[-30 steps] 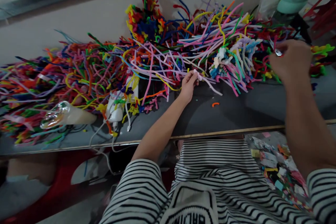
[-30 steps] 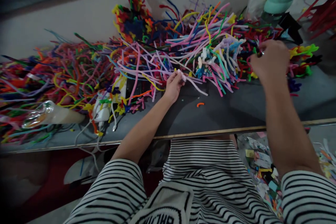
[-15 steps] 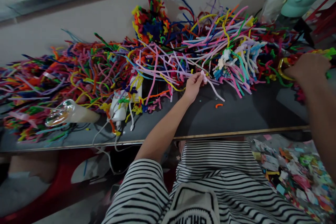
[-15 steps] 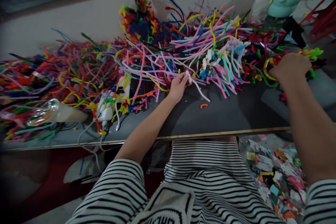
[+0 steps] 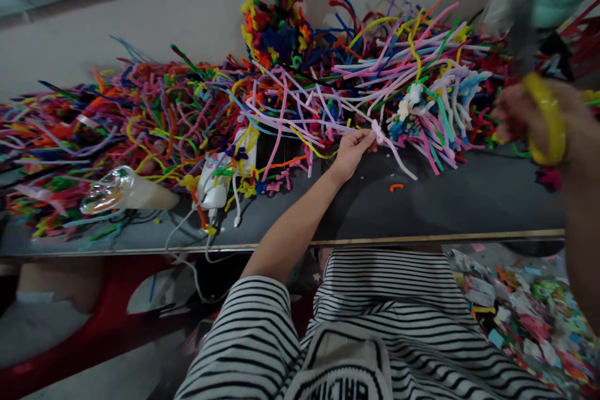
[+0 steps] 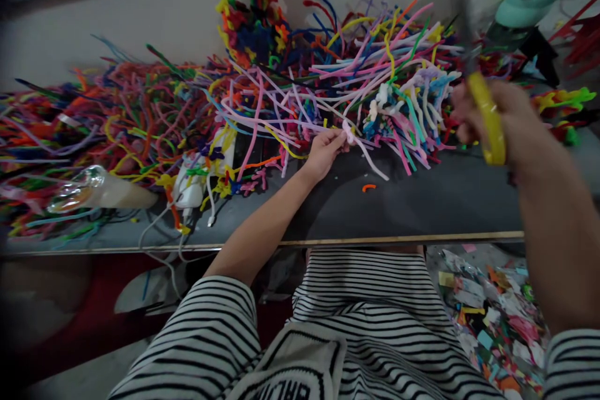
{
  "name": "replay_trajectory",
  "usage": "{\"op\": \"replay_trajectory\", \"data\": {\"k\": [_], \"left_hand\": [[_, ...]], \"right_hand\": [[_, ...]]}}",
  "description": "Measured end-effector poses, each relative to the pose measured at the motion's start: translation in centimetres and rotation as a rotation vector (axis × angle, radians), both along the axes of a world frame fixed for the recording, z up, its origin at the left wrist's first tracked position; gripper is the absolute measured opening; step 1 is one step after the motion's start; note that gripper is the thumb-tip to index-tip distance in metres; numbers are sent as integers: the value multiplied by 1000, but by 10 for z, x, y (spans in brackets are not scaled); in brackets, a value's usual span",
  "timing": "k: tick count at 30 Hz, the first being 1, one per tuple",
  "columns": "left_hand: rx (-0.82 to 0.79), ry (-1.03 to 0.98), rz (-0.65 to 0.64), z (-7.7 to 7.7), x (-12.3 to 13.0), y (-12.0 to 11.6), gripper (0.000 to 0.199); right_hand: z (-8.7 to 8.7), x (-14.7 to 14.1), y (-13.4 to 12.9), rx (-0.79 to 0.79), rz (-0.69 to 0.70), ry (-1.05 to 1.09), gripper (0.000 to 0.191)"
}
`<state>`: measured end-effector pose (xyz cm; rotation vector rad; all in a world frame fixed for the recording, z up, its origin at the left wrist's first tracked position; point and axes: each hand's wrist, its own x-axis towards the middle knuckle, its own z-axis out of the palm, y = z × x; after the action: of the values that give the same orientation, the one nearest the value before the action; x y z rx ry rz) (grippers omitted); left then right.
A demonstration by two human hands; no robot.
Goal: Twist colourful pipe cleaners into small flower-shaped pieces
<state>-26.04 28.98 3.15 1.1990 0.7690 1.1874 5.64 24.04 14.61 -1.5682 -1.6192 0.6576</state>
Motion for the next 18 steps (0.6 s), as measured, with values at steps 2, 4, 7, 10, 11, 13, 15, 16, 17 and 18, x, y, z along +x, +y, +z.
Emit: {"op": "replay_trajectory", "data": {"k": [2,4,7,10,11,13,15,16,17,18], "left_hand": [[-19,-36,-26,2,-1,-3,28],[-69,-67,-53,3,-2,-5,28],[-106,-89,-85,4,-2,-6,30],[-101,-91,-95,6,-3,-5,33],[-109,-108,-98,6,-3,-5,31],[-144,-158,-104,8,-3,-6,26],[-184,-188,-105,10,-3,-7,24],[-197,-187,-104,11,-3,-8,25],[-203,-178,-103,13,-3,-9,27],[-206,-166,-100,14,-3,-9,28]], "right_hand": [[2,-39,-21,-243,225,72,91],[-2,-71,-34,-214,389,-243,85],[-14,-99,-35,-91,236,-654,73],[-24,-105,-24,-47,123,-865,71],[-26,-104,-21,-52,125,-895,69],[-28,-100,-15,-67,153,-927,65],[-29,-96,-13,-80,180,-950,63],[-30,-95,-12,-88,192,-960,62],[-31,-94,-12,-90,207,-967,61],[-32,-94,-12,-87,221,-970,60]]}}
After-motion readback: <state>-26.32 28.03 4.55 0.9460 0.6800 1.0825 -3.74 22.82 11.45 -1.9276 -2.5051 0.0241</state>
